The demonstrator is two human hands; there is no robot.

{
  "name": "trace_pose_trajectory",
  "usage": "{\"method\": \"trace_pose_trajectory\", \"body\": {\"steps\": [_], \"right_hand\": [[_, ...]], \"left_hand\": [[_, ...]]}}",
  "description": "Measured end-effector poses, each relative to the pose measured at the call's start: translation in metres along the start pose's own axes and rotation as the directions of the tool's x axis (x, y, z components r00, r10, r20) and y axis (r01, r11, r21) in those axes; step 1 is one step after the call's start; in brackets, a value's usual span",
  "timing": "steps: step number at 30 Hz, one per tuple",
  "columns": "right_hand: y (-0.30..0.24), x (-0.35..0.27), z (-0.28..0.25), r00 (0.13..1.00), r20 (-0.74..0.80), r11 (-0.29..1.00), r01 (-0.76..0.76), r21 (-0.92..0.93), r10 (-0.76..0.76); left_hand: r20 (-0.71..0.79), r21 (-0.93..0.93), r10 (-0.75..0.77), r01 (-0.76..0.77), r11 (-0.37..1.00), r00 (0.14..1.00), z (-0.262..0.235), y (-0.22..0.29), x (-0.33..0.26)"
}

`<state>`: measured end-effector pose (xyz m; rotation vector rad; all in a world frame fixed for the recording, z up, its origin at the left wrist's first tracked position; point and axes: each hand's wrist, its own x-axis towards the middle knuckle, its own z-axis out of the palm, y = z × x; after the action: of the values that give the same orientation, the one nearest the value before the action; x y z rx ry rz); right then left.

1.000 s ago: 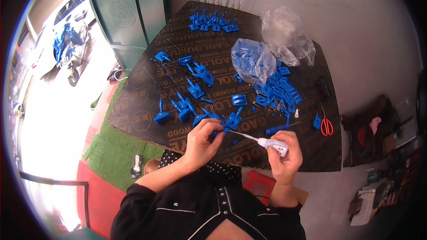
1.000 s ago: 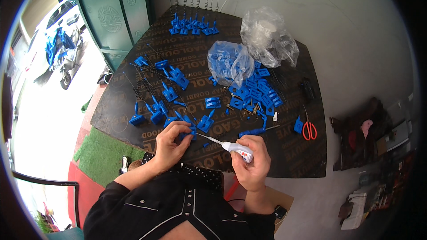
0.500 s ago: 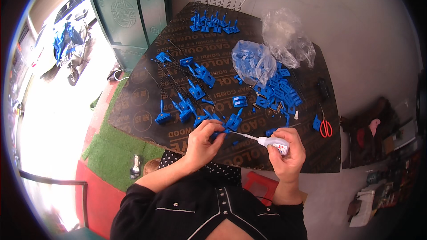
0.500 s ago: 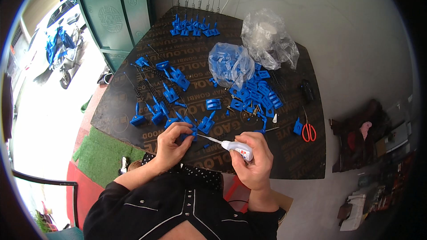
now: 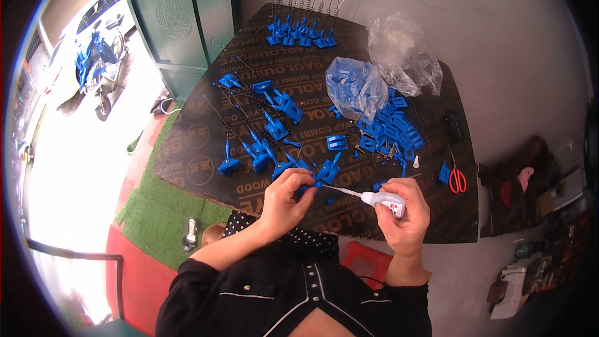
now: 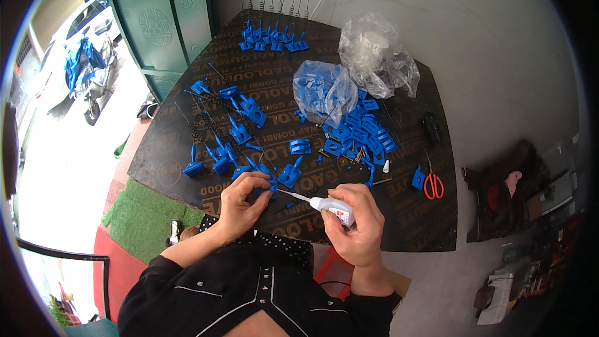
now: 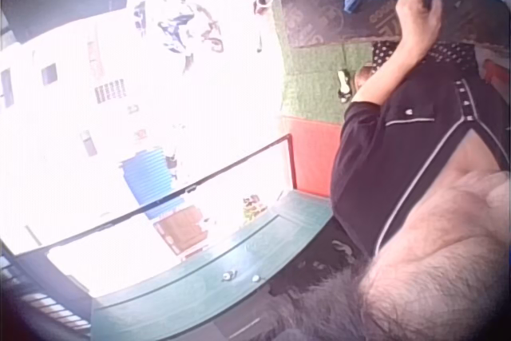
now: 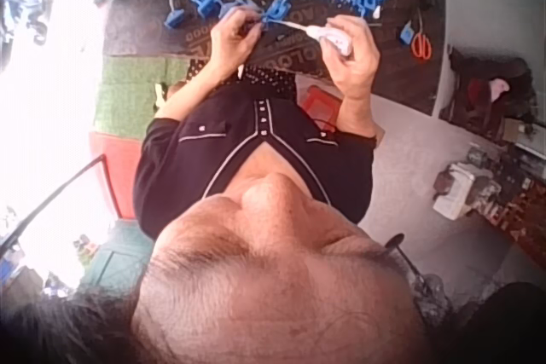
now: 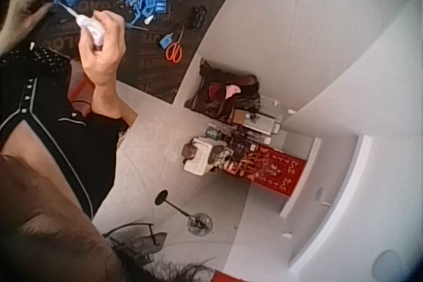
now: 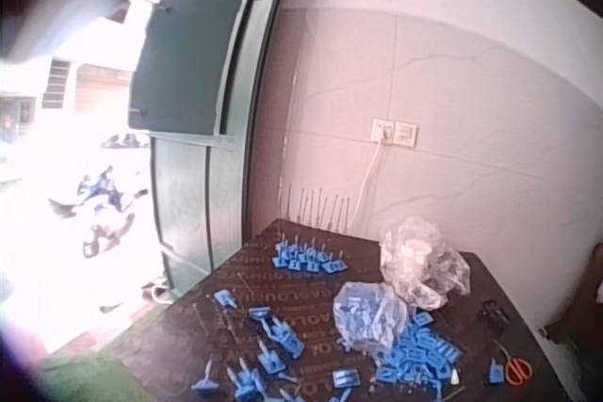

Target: The person trims the nozzle of a glue bottle with scissors, applies glue to blue plastic pieces on the table, and cuts the applicator tip with the scissors.

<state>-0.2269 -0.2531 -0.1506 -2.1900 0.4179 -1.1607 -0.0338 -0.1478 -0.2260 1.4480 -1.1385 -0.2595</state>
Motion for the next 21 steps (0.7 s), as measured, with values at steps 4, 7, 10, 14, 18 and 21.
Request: {"method": "trace_pose_trajectory", "body": {"steps": [4,7,10,14,18,21], "right_hand": [[0.0,0.001,0.0,1.0,0.001,1.0,0.006,-0.008,-0.006],[0.0,0.001,0.0,1.0,0.005,1.0,0.001,-0.008,-0.001],[0.002,-0.001,-0.001,1.0,0.001,1.0,-0.023,0.014,0.023],[0.008,-0.007,0.001,0.994,-0.032,0.989,-0.097,0.114,0.101],[0.014,-0.01,0.004,0.987,-0.056,0.974,-0.136,0.179,0.148],[0.015,-0.013,0.005,0.976,-0.065,0.953,-0.186,0.238,0.206]], "left_hand": [[-0.001,-0.002,0.004,-0.004,1.0,1.0,0.0,0.0,0.0],[-0.005,-0.009,0.007,-0.007,1.0,1.0,0.0,-0.001,-0.001],[0.002,-0.019,-0.019,0.019,1.0,1.0,0.0,0.0,-0.001],[0.007,-0.06,-0.045,0.046,0.997,0.999,0.0,-0.005,-0.001],[0.007,-0.115,-0.044,0.045,0.992,0.999,0.001,-0.011,-0.002],[0.005,-0.156,-0.047,0.047,0.987,0.999,0.001,-0.012,-0.002]]}}
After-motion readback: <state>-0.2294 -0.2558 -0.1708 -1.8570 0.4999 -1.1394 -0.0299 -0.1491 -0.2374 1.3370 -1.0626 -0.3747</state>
